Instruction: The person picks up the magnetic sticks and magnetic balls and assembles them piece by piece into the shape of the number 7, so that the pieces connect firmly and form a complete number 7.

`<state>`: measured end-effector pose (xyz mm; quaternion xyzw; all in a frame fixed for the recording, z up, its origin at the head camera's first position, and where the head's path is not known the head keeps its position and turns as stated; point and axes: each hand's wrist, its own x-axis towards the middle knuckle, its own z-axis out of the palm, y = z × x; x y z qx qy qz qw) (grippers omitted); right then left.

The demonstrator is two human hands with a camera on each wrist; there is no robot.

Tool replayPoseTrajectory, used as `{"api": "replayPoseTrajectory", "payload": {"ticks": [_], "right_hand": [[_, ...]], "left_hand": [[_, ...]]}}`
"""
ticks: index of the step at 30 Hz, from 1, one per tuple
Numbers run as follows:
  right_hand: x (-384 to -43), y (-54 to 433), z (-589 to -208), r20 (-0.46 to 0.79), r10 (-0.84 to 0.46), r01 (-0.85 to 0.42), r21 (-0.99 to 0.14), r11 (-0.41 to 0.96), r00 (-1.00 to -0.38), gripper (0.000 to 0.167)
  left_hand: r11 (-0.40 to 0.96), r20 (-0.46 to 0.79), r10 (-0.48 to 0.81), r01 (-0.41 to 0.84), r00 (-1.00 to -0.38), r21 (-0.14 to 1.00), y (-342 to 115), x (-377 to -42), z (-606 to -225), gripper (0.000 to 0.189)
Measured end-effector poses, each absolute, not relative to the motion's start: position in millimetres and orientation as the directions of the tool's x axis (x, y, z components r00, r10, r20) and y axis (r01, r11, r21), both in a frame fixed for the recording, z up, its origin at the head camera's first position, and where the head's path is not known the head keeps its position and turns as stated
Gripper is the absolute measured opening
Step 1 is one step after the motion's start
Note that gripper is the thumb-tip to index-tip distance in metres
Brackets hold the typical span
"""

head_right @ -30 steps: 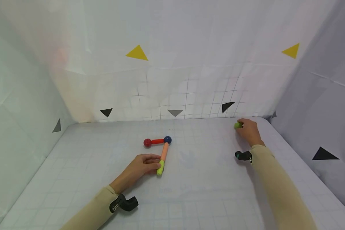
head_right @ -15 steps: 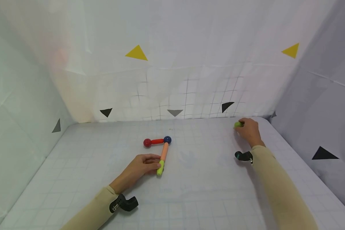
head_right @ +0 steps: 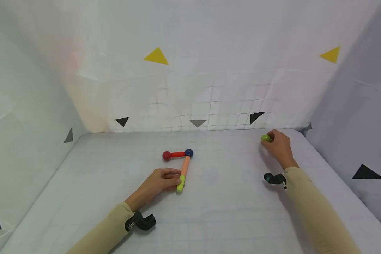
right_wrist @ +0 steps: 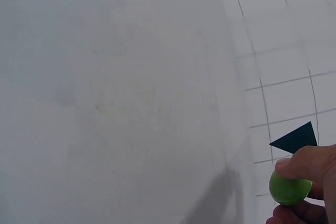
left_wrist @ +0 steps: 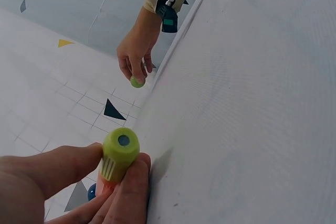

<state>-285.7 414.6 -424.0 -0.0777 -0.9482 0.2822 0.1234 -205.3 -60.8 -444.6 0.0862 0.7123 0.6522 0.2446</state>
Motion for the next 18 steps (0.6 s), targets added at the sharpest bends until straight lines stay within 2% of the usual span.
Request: {"api": "replayPoseTrajectory", "payload": {"ticks": [18], "right_hand": [[-265.1, 374.2, -404.6, 0.265, 0.172, -0.011, -0.570, 0.821, -0.949, 0.048]], "left_hand": [[0.157, -0.237, 0.429, -0.187, -0.871, 0.970, -60.5, -206.9, -445.9, 0.044]]}}
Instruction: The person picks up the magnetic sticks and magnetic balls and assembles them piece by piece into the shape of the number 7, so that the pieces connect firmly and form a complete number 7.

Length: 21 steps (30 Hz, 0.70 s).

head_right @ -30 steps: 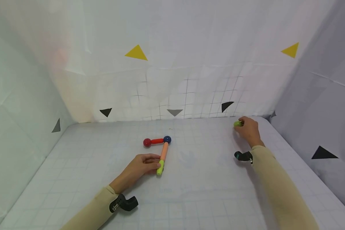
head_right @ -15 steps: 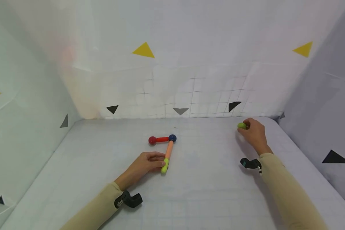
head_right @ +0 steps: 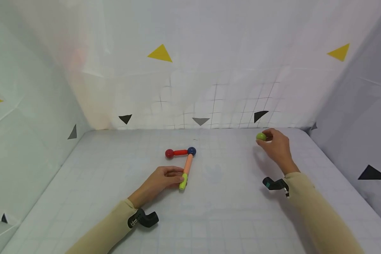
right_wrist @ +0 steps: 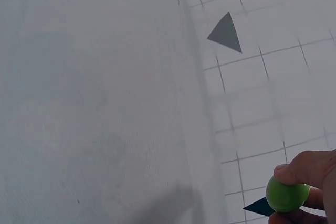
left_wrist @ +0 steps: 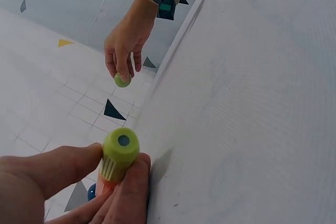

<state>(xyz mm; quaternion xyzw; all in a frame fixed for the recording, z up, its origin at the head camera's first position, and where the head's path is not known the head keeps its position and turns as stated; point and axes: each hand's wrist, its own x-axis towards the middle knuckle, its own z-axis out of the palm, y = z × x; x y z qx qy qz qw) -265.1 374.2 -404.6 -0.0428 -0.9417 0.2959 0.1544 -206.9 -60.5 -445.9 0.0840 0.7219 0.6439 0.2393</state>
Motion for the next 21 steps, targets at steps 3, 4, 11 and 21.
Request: {"api": "replayPoseTrajectory", "payload": {"ticks": [3, 4, 11, 21], "right_hand": [[-258.9, 363.9, -402.3, 0.271, 0.174, -0.018, -0.582, 0.813, -0.947, 0.047], [-256.7, 360.9, -402.3, 0.277, 0.169, -0.025, -0.584, 0.812, -0.946, 0.047], [-239.7, 341.3, -403.1, 0.309, 0.127, -0.088, -0.597, 0.798, -0.943, 0.043], [-222.6, 312.9, -397.4, 0.363, 0.079, -0.171, -0.607, 0.776, -0.928, 0.040]], "left_hand": [[0.154, -0.239, 0.430, -0.191, -0.870, 0.970, -59.8, -207.0, -444.8, 0.043], [0.153, -0.238, 0.431, -0.189, -0.871, 0.970, -59.6, -206.9, -444.8, 0.043], [0.163, -0.242, 0.428, -0.189, -0.871, 0.968, -59.3, -205.5, -445.4, 0.043], [0.154, -0.231, 0.428, -0.181, -0.874, 0.971, -61.2, -204.4, -442.6, 0.042]]}}
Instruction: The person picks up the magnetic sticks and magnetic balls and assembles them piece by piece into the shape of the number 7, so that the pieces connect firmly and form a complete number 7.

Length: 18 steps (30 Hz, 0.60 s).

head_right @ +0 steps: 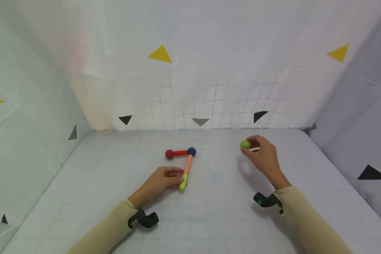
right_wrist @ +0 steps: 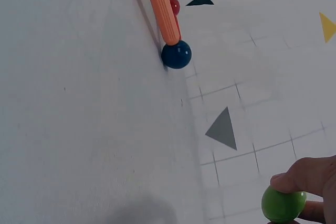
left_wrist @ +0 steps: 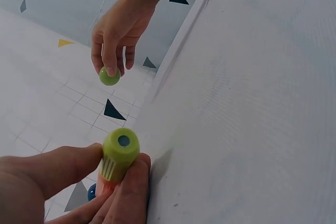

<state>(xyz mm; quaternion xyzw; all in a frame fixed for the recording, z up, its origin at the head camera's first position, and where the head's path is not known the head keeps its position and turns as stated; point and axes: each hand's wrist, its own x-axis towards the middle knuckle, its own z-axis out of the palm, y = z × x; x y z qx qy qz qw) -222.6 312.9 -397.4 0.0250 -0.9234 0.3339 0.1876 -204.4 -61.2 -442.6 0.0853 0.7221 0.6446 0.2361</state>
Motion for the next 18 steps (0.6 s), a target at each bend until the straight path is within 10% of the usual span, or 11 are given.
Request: {"api": "replayPoseTrajectory", "payload": {"ticks": [18], "right_hand": [[-195.9, 268.6, -393.6, 0.377, -0.019, -0.272, -0.630, 0.727, -0.926, 0.037]], "left_hand": [[0.147, -0.222, 0.426, -0.174, -0.877, 0.974, -60.1, -204.0, -443.6, 0.043]]}}
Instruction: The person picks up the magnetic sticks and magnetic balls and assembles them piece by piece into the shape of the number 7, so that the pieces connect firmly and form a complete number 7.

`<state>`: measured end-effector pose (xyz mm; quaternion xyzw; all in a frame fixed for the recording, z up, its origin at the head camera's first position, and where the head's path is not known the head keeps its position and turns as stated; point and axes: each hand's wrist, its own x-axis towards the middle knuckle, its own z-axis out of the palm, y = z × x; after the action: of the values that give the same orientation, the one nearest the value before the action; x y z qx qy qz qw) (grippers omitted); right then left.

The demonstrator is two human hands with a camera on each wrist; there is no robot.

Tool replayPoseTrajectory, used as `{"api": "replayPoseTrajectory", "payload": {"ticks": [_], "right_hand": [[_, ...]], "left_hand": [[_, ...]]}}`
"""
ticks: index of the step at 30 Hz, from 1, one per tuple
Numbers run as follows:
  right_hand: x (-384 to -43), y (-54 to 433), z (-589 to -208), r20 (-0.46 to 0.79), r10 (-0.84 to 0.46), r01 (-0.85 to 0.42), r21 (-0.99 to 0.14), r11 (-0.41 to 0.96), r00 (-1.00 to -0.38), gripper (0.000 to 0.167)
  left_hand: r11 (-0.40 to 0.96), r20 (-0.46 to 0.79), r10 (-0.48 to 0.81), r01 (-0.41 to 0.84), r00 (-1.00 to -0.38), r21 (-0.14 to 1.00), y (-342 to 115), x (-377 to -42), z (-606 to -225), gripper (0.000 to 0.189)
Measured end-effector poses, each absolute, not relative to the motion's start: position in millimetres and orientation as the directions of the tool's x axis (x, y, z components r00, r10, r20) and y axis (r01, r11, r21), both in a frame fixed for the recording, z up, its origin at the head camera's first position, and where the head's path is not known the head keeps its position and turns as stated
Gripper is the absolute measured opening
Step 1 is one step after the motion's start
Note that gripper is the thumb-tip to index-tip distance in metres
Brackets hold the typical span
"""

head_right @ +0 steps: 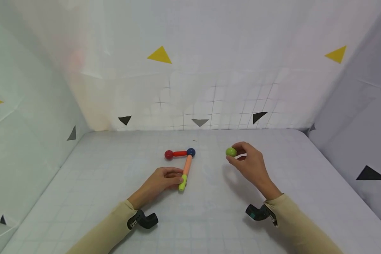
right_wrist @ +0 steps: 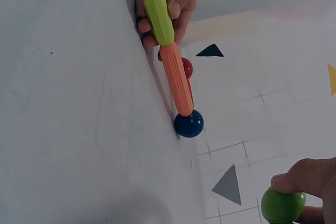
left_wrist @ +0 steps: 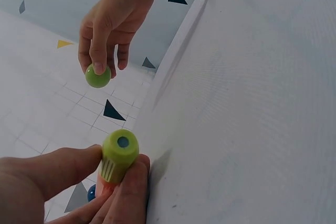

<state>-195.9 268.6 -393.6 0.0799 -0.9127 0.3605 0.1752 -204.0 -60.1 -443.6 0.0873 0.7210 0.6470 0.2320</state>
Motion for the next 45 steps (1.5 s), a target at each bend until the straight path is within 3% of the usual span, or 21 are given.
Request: {"api": "replayPoseTrajectory", "payload": {"ticks": [18, 45], "right_hand": [[-185.8, 246.3, -400.9, 0.419, -0.104, -0.376, -0.644, 0.666, -0.902, 0.035], [-175.2, 208.0, -406.7, 0.385, -0.237, -0.449, -0.694, 0.563, -0.892, 0.034]], "left_hand": [[0.147, -0.232, 0.429, -0.186, -0.873, 0.972, -60.2, -204.8, -444.9, 0.042], [0.126, -0.205, 0.409, -0.167, -0.889, 0.978, -55.3, -206.5, -445.7, 0.043]]}}
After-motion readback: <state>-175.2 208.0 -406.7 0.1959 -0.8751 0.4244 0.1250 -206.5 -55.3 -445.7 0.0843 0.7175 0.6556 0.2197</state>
